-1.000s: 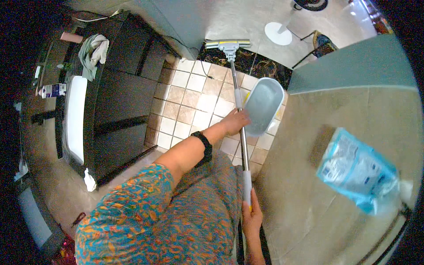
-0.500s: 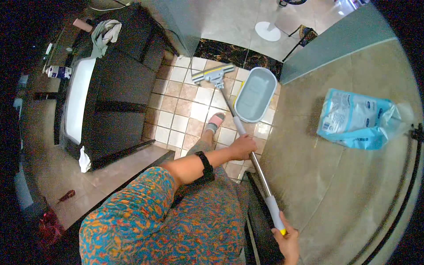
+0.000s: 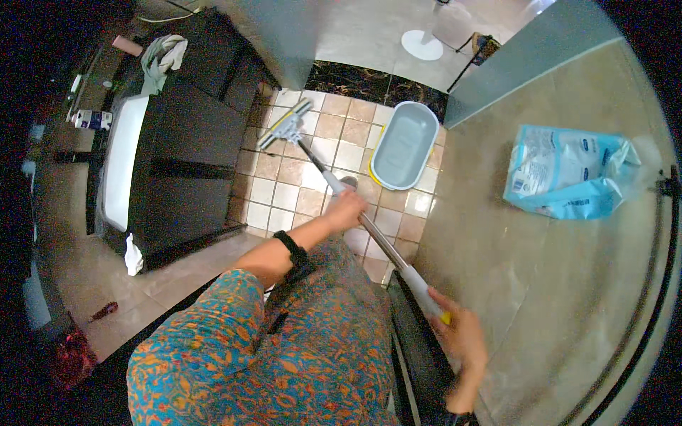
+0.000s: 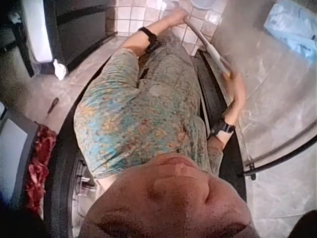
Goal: Mopping the tiled floor of a bathroom using a squeeze mop and bucket.
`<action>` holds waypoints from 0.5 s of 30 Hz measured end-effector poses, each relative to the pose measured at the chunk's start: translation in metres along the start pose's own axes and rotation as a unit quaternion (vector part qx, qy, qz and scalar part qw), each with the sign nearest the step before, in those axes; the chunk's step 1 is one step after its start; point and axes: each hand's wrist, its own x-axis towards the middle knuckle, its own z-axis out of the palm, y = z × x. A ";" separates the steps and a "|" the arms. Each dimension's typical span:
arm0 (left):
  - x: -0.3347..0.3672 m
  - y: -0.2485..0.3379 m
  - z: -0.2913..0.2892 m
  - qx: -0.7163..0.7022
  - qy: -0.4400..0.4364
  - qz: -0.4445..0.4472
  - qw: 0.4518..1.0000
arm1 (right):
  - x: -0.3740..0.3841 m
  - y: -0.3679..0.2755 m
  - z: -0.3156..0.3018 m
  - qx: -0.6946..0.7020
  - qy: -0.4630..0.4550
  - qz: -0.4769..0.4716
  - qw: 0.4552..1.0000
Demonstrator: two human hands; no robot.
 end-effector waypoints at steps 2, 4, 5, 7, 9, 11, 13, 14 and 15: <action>-0.006 -0.038 0.008 0.010 0.005 -0.043 0.999 | 0.023 -0.021 0.006 -0.018 -0.013 -0.061 0.998; -0.005 -0.054 -0.012 0.006 -0.019 -0.060 0.998 | 0.048 -0.030 0.017 -0.037 -0.023 -0.062 0.997; -0.003 -0.060 -0.020 0.001 -0.037 -0.077 0.996 | 0.057 -0.033 0.024 -0.061 -0.031 -0.066 0.995; -0.006 -0.074 -0.032 0.013 -0.038 -0.073 0.997 | 0.072 -0.036 0.044 -0.034 -0.021 -0.091 0.995; -0.005 -0.078 -0.036 0.024 -0.035 -0.075 0.996 | 0.075 -0.038 0.045 -0.011 -0.014 -0.120 0.993; -0.007 -0.073 -0.042 0.025 -0.044 -0.073 0.996 | 0.066 -0.054 0.036 -0.012 -0.013 -0.078 0.997; 0.000 -0.070 -0.020 0.021 0.001 -0.061 0.998 | 0.059 -0.044 0.016 0.005 0.005 -0.101 0.995; 0.005 -0.062 -0.013 0.018 0.033 -0.049 0.998 | 0.056 -0.038 0.001 0.025 0.029 -0.118 0.992; 0.016 -0.044 -0.021 0.025 0.006 -0.052 0.998 | 0.050 -0.045 -0.021 -0.025 0.058 -0.115 0.991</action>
